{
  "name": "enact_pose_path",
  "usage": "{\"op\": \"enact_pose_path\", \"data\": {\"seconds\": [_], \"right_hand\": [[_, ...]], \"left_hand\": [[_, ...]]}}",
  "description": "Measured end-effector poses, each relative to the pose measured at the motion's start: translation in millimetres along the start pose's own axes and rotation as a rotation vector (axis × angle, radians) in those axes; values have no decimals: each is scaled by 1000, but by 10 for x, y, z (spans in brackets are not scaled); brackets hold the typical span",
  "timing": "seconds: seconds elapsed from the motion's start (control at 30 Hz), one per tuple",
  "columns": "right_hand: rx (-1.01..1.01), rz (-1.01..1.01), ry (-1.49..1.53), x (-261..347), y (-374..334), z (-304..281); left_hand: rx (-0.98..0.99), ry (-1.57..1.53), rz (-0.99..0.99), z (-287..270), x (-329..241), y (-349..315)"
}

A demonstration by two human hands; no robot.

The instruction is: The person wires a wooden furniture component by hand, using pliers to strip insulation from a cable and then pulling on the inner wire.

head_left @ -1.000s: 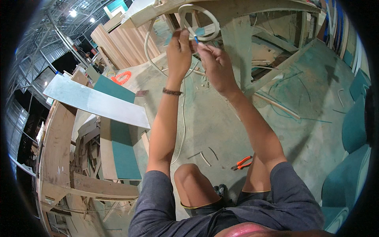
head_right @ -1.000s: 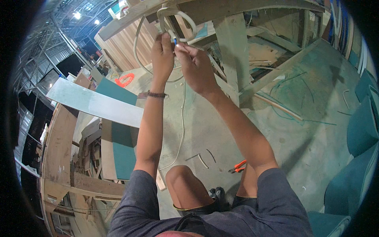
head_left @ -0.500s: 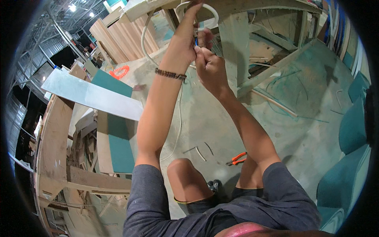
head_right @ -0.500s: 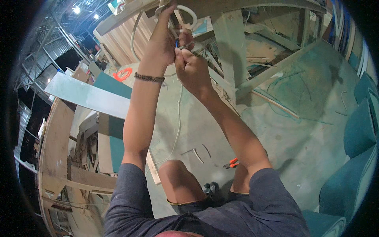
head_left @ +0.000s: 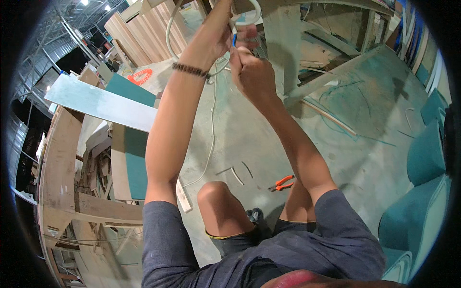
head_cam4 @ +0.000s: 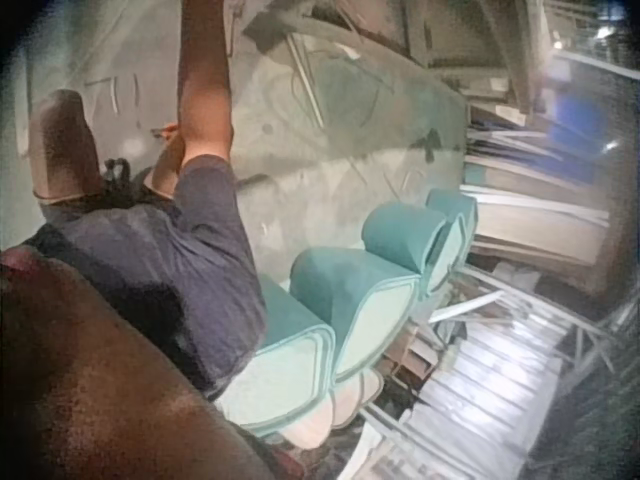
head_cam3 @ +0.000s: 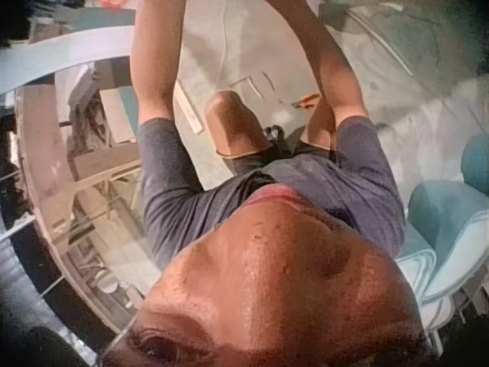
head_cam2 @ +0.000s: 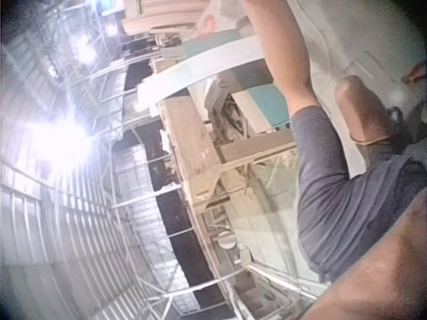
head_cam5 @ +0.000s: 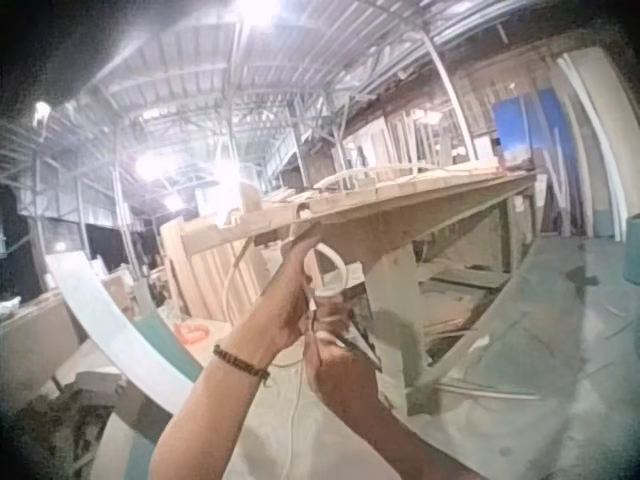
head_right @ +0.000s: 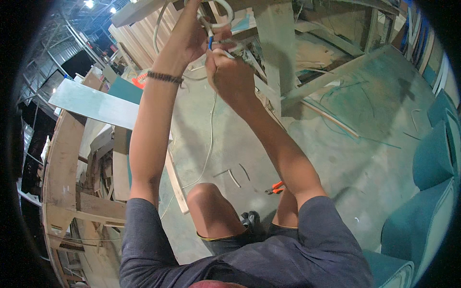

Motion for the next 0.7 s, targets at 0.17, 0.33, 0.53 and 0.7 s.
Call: {"op": "enact_pose_path", "data": {"seconds": [0.17,0.33,0.53,0.7], "right_hand": [[-28,-40,37,7,-79,-7],[12,37,92,173,-219,-47],[66,112,207,97,-351,-124],[-108,68,75,-599,-614,-216]], "left_hand": [[-178,-190,27,-115,155,231],[-413,4,119,-315,83,443],[-321,51,316,-313,-19,331],[-300,229,775,-545,-109,-112]]}}
Point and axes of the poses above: each hand's wrist, its own y-axis towards the middle knuckle, its own z-axis out of the palm, x = y × z, the point moved 7 cm from there along y, towards the middle knuckle, and after that the axes turned 7 degrees about -x, right-handed, at the moved point
